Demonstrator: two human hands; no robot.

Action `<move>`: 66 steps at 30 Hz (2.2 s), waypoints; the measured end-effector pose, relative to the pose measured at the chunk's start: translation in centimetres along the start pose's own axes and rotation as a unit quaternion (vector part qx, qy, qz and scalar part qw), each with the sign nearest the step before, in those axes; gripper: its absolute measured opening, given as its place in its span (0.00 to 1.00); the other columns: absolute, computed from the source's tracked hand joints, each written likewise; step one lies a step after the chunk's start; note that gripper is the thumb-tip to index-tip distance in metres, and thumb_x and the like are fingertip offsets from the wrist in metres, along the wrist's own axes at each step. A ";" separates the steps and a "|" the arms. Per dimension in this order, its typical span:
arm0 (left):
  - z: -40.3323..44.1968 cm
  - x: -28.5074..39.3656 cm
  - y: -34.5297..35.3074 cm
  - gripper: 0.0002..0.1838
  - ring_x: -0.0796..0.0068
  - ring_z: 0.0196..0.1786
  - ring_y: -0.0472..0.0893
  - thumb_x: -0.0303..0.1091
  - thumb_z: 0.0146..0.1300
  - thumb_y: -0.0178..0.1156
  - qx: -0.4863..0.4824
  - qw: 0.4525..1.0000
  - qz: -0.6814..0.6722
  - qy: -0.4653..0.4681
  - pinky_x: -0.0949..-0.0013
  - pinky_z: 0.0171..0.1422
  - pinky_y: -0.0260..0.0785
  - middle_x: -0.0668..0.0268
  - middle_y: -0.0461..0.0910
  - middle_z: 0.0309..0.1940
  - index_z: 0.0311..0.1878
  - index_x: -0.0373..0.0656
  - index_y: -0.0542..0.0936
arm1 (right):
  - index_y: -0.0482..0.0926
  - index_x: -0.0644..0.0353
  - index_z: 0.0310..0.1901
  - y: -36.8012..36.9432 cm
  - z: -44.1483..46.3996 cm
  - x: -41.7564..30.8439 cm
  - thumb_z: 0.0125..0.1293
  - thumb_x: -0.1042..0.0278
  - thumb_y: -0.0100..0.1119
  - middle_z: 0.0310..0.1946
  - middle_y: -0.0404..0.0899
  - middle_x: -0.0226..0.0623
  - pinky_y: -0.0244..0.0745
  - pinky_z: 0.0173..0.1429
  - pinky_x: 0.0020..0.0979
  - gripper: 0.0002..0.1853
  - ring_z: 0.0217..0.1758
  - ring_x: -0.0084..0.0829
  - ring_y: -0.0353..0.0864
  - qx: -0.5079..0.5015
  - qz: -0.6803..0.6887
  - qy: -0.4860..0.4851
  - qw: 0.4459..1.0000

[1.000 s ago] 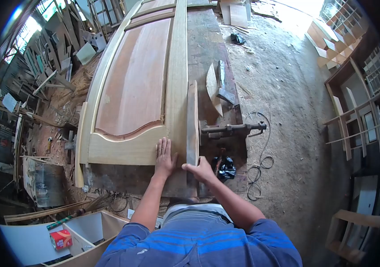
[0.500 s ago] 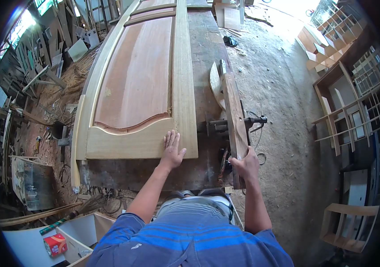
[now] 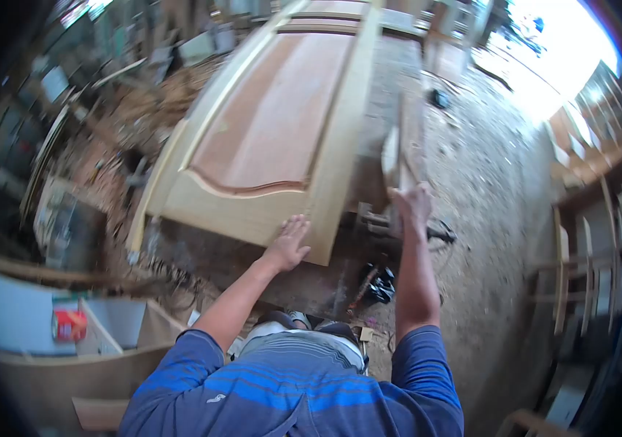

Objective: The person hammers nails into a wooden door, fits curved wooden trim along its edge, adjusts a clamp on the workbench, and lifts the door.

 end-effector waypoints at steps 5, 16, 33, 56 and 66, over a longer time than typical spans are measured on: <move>-6.3 1.7 -1.8 0.36 0.44 0.91 0.58 0.44 0.74 0.68 0.051 0.994 -0.082 -0.049 0.49 0.96 0.48 0.42 0.61 0.88 0.81 0.39 0.73 | 0.83 0.70 0.64 5.6 7.6 -4.4 0.49 0.43 0.81 0.60 0.87 0.63 0.83 0.71 0.50 0.46 0.66 0.55 0.88 0.041 -0.033 -0.039 0.998; -27.3 -10.2 -7.7 0.16 0.48 0.66 0.87 0.33 0.71 0.69 0.330 0.883 -0.128 -0.308 0.52 0.71 0.80 0.47 0.88 0.62 0.58 0.37 0.89 | 0.72 0.56 0.79 6.7 4.3 -9.7 0.59 0.39 0.80 0.75 0.75 0.57 0.75 0.79 0.54 0.50 0.78 0.58 0.75 -0.051 -0.157 -0.051 0.985; -25.0 -41.8 -25.2 0.33 0.45 0.76 0.78 0.40 0.67 0.74 0.408 0.852 0.063 -0.321 0.47 0.80 0.70 0.45 0.80 0.72 0.73 0.40 0.80 | 0.85 0.58 0.66 21.7 -39.5 -40.0 0.66 0.58 0.77 0.75 0.74 0.53 0.53 0.92 0.61 0.28 0.86 0.56 0.65 -0.241 0.180 -0.469 0.830; -34.1 -52.8 -36.1 0.29 0.56 0.46 0.95 0.51 0.66 0.76 0.193 0.845 -0.392 -0.309 0.56 0.52 0.85 0.50 0.93 0.41 0.59 0.34 0.88 | 0.60 0.45 0.88 35.8 -47.1 -64.2 0.54 0.64 0.78 0.90 0.54 0.52 0.41 0.97 0.54 0.58 0.95 0.52 0.48 -0.277 0.014 -0.511 0.814; -8.6 -64.3 -42.4 0.42 0.34 0.66 0.86 0.64 0.71 0.69 0.232 0.884 -0.153 -0.377 0.43 0.71 0.78 0.31 0.87 0.56 0.61 0.24 0.82 | 0.60 0.45 0.89 35.5 -47.6 -64.0 0.56 0.58 0.79 0.91 0.53 0.48 0.40 0.97 0.53 0.59 0.96 0.50 0.46 -0.263 0.018 -0.504 0.822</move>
Point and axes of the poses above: each hand's wrist, its own z-axis towards the middle knuckle, its own y-axis out of the palm, x = y × z, the point moved 7 cm from there along z, towards the middle knuckle
